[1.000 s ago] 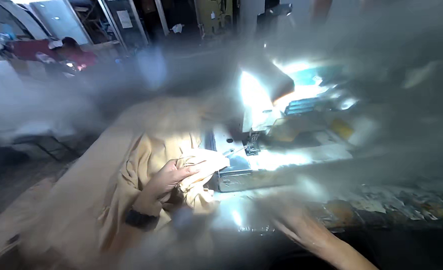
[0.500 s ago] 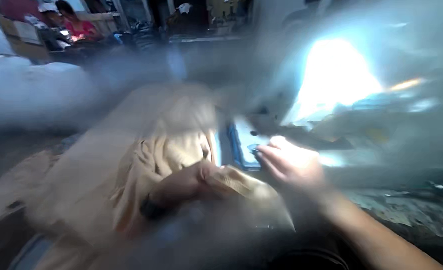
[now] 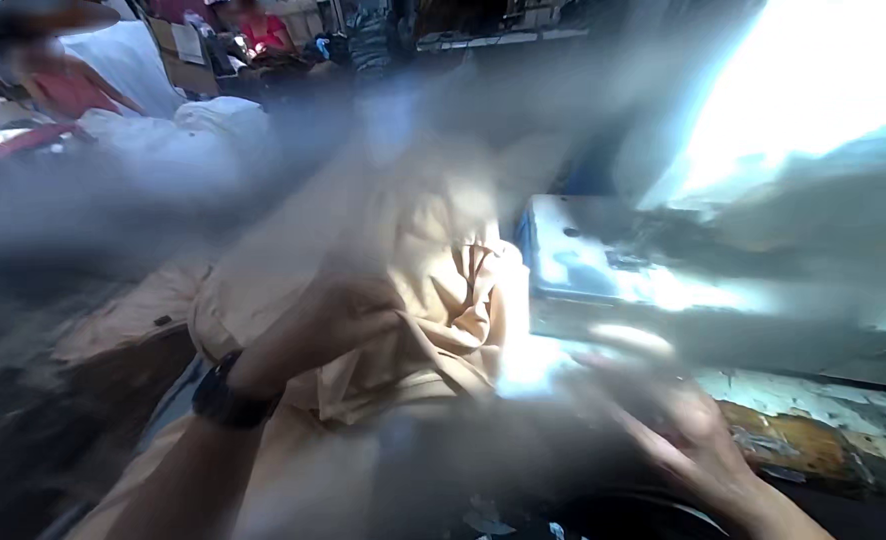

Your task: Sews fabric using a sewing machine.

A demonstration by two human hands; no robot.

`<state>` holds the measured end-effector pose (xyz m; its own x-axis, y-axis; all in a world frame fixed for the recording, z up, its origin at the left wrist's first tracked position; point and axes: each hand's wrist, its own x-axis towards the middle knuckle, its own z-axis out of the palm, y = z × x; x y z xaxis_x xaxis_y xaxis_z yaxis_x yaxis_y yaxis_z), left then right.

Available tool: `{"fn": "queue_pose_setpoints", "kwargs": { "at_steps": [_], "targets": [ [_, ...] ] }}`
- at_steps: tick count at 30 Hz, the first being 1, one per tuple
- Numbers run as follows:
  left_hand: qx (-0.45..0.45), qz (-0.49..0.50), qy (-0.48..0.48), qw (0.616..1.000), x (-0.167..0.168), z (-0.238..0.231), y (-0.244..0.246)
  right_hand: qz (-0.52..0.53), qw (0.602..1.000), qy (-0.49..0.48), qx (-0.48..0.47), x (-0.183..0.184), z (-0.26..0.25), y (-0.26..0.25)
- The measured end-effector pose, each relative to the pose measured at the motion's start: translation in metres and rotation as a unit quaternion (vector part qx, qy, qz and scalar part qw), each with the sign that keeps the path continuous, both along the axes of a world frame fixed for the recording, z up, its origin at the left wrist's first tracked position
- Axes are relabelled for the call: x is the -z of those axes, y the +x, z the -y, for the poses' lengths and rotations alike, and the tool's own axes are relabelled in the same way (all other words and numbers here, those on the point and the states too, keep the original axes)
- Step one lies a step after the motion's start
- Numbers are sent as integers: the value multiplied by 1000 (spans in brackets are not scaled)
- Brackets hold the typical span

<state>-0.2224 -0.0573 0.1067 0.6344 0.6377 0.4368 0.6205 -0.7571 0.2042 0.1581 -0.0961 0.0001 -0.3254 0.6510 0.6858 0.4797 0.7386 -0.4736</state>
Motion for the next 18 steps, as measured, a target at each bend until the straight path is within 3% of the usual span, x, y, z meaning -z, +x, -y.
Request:
{"fn": "queue_pose_setpoints", "kwargs": {
  "at_steps": [3, 4, 6, 8, 9, 11, 14, 16, 18],
  "targets": [
    [175, 144, -74, 971, -37, 33, 34, -188, 961, -144, -142, -16, -15, -48],
    [222, 162, -89, 957, -42, 38, 42, -256, 913, -252, -192, -19, -20, -69],
    [277, 170, -126, 937, -44, 41, 50, -355, 751, -483, -278, -30, -25, -104],
    [277, 154, -163, 935, -39, 40, 47, -397, 602, -583, -375, -27, -22, -118],
    [250, 153, -172, 940, -33, 39, 41, -403, 576, -595, -390, -24, -17, -118],
    [110, 202, -176, 957, -4, 40, 26, -393, 606, -582, -374, -10, -8, -110],
    [-159, 205, -182, 948, 56, 44, 13, -303, 764, -503, -268, 7, 3, -94],
    [-181, 169, -209, 946, 83, 55, 16, -261, 853, -402, -207, 12, 11, -88],
    [-122, 152, -253, 948, 89, 67, 20, -235, 915, -295, -145, 21, 20, -82]
  ]
}}
